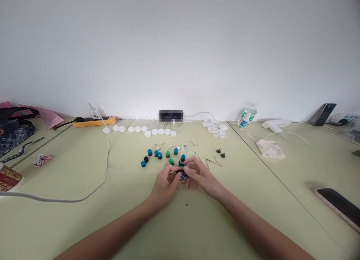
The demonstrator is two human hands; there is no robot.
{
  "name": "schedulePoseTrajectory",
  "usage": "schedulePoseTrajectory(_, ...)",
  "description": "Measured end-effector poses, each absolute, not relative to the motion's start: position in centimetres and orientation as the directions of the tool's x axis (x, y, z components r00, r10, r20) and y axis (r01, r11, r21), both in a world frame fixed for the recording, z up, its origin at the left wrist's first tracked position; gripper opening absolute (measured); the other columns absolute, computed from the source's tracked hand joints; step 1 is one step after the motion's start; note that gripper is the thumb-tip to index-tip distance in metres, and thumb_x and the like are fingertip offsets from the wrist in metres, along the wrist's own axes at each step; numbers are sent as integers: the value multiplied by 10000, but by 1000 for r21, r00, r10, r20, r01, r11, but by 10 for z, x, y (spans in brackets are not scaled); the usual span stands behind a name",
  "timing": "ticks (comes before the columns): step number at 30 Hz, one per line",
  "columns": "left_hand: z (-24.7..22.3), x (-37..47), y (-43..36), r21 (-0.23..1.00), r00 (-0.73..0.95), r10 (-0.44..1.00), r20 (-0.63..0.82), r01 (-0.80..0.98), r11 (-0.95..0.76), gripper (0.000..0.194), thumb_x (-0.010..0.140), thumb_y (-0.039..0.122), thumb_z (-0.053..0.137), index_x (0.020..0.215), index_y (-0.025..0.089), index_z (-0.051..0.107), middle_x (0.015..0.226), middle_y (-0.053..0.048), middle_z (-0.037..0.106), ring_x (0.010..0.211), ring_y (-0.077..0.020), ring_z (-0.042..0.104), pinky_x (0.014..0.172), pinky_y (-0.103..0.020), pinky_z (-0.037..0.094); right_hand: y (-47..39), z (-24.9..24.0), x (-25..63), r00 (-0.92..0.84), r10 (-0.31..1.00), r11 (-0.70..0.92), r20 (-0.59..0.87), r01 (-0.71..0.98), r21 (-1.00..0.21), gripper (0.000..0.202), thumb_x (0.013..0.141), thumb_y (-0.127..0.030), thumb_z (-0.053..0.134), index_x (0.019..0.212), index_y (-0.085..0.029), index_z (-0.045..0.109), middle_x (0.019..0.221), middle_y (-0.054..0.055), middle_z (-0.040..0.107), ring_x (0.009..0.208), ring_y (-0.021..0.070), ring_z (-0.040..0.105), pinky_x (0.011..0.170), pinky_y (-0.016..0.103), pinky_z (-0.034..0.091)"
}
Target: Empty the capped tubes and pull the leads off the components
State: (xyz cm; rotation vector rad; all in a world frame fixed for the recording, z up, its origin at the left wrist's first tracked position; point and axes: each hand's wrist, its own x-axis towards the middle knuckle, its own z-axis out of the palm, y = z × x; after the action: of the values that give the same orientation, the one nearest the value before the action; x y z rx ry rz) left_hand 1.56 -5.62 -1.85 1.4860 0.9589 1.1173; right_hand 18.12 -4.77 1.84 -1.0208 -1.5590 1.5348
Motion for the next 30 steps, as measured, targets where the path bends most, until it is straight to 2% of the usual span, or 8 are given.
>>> schedulePoseTrajectory(2,-18,16,-57,981,268,946,181,25,-195,158,836,327,476,881,176,454,737,-1,548,568,-87,502,502,-202,384,-48,19,181,-450,892,-1,-33,70,-998,275,806,-460,509,900,-205,468,777,-9,515,521,81,531,488,240,445)
schedulePoseTrajectory(7,-17,16,-57,981,239,955,178,39,-192,163,832,329,480,886,178,453,784,-21,575,623,-110,546,506,-205,393,-48,19,182,-448,894,30,14,27,-999,359,739,-404,621,1009,-240,450,1006,32,494,725,114,567,630,267,486)
schedulePoseTrajectory(11,-18,17,-57,979,270,944,190,18,-202,148,835,321,474,878,182,449,744,-9,568,604,-105,544,505,-206,395,-47,19,182,-472,881,13,-23,72,-997,254,805,-432,525,914,-208,475,813,5,512,570,89,526,528,248,445)
schedulePoseTrajectory(16,-19,16,-56,980,225,958,180,41,-193,163,821,328,493,879,181,451,788,-24,583,627,-116,567,497,-207,398,-48,20,182,-467,884,54,35,28,-998,371,703,-383,663,998,-254,480,987,19,479,795,128,530,662,266,473)
schedulePoseTrajectory(20,-16,17,-57,980,298,934,197,-34,-196,141,831,316,477,872,187,438,735,-11,591,644,-127,589,518,-215,415,-48,20,179,-473,880,-37,-33,2,-999,285,786,-445,547,955,-223,487,819,-1,501,579,85,506,529,243,443)
schedulePoseTrajectory(23,-15,17,-58,979,298,933,203,-31,-203,139,828,311,482,873,186,438,760,-19,595,649,-129,595,519,-218,422,-48,21,179,-509,861,-19,1,-34,-999,265,753,-398,609,900,-212,491,842,6,516,645,95,514,544,224,430)
schedulePoseTrajectory(26,-16,17,-58,975,259,943,211,11,-222,148,822,314,490,878,182,453,793,-25,584,642,-127,591,509,-220,425,-48,20,180,-498,867,-53,-28,-37,-998,319,726,-380,644,962,-233,488,934,22,500,740,118,530,567,224,449)
schedulePoseTrajectory(30,-16,16,-58,974,294,931,218,-7,-226,141,831,310,474,883,183,440,781,-28,576,652,-133,596,528,-232,447,-46,17,179,-481,873,-123,-85,-48,-991,278,770,-430,577,922,-210,500,815,3,499,585,78,495,516,220,437)
